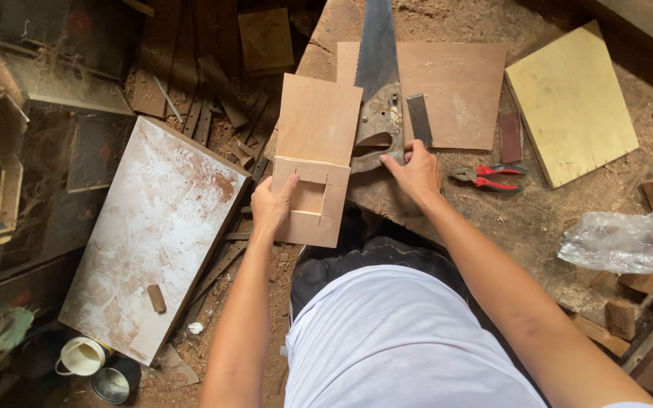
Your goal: The person assembles a small wooden frame by cutting a piece of wood with a hand saw, applying glue to the edges, and joining the pieces together. They then sand the edges and inspect the assembled frame.
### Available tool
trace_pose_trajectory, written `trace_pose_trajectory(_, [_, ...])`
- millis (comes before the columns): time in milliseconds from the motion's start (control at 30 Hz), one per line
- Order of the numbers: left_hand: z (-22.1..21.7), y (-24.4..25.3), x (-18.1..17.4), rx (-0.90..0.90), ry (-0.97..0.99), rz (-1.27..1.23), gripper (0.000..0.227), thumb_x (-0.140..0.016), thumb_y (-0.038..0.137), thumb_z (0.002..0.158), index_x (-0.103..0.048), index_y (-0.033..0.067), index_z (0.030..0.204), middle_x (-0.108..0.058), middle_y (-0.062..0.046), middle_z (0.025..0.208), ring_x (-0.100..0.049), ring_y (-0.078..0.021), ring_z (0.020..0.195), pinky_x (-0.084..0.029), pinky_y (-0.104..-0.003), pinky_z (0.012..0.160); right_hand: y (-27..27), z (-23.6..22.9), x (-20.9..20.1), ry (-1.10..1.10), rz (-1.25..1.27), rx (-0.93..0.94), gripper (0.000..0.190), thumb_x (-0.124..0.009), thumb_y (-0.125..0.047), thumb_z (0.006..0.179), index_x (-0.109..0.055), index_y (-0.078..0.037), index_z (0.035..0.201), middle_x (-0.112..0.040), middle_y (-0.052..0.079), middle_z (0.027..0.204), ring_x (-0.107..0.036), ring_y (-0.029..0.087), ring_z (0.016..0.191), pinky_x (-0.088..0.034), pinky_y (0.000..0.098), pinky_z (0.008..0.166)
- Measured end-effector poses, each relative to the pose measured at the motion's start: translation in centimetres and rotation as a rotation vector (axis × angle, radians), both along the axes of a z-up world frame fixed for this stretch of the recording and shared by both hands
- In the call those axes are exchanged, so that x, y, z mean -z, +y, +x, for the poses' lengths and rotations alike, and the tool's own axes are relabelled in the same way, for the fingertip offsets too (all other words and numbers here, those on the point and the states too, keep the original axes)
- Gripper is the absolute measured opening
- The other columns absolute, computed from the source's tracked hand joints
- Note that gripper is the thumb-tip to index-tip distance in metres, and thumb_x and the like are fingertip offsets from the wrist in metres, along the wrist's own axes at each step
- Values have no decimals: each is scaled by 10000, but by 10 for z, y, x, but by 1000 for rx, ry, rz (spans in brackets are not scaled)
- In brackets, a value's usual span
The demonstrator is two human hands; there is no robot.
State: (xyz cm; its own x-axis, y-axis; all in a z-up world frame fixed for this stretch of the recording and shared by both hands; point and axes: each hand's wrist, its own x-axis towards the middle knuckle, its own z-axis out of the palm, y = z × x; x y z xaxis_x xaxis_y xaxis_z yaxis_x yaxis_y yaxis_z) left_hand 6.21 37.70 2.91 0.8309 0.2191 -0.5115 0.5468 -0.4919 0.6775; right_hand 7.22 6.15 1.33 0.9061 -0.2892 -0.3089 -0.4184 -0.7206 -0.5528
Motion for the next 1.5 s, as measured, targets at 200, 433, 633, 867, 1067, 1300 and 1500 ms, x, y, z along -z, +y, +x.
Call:
trace_pose_trajectory(200, [-7, 36, 5, 0, 74, 18, 593, -749, 591, 804, -778, 63, 1074, -798, -137, 983, -765, -246, 923, -556, -378, 835, 6, -3, 0, -76, 310, 76, 423, -809, -391, 879, -650, -14, 987, -670, 81, 841, -605, 169, 758, -507, 341, 697])
trace_pose_trajectory(433, [-17, 70, 13, 48, 165, -9, 657, -733, 630, 783, -760, 76, 1136, -791, -132, 1018, -759, -244, 941, -549, -384, 858, 22, -10, -15, -290, 493, 156, 217, -704, -196, 1021, -560, -34, 1010, -619, 64, 875, -570, 137, 764, -492, 316, 659])
trace_pose_trajectory(633, [-24, 83, 33, 73, 176, -101, 672, -730, 629, 800, -738, 66, 1166, -785, -121, 1059, -741, -230, 968, -535, -374, 877, 25, -1, -29, -633, 799, 15, 196, -522, -161, 1163, -354, -61, 1143, -682, 82, 884, -736, 195, 867, -657, 355, 781])
trace_pose_trajectory(867, [-45, 82, 33, 27, 186, -140, 658, -729, 604, 816, -739, 55, 1178, -773, -110, 1066, -721, -207, 963, -527, -360, 872, 20, -10, -46, -615, 914, 49, 186, -550, -121, 1102, -374, -62, 1102, -502, 10, 777, -456, 86, 575, -414, 256, 520])
trace_pose_trajectory(1067, [-80, 68, 9, -39, 236, -86, 672, -728, 612, 803, -746, 36, 1148, -787, -130, 1023, -749, -230, 915, -559, -370, 839, -7, -29, -42, -414, 982, -88, 134, -569, -120, 1089, -481, -47, 1020, -492, -25, 733, -441, 57, 565, -371, 241, 513])
trace_pose_trajectory(1300, [-111, 48, -15, -129, 301, -48, 716, -708, 660, 771, -728, 53, 1149, -777, -128, 1037, -753, -262, 929, -565, -414, 861, -14, -54, -21, -381, 931, -379, 141, -615, -104, 1074, -518, -48, 989, -527, -31, 774, -455, 54, 634, -385, 226, 563])
trace_pose_trajectory(1500, [-119, 38, -7, -134, 293, -62, 693, -701, 685, 795, -763, 89, 1142, -769, -106, 1108, -722, -238, 1011, -525, -409, 941, -6, -62, -15, -251, 849, -518, 121, -650, -85, 1026, -558, -42, 960, -549, -43, 746, -478, 46, 632, -400, 223, 570])
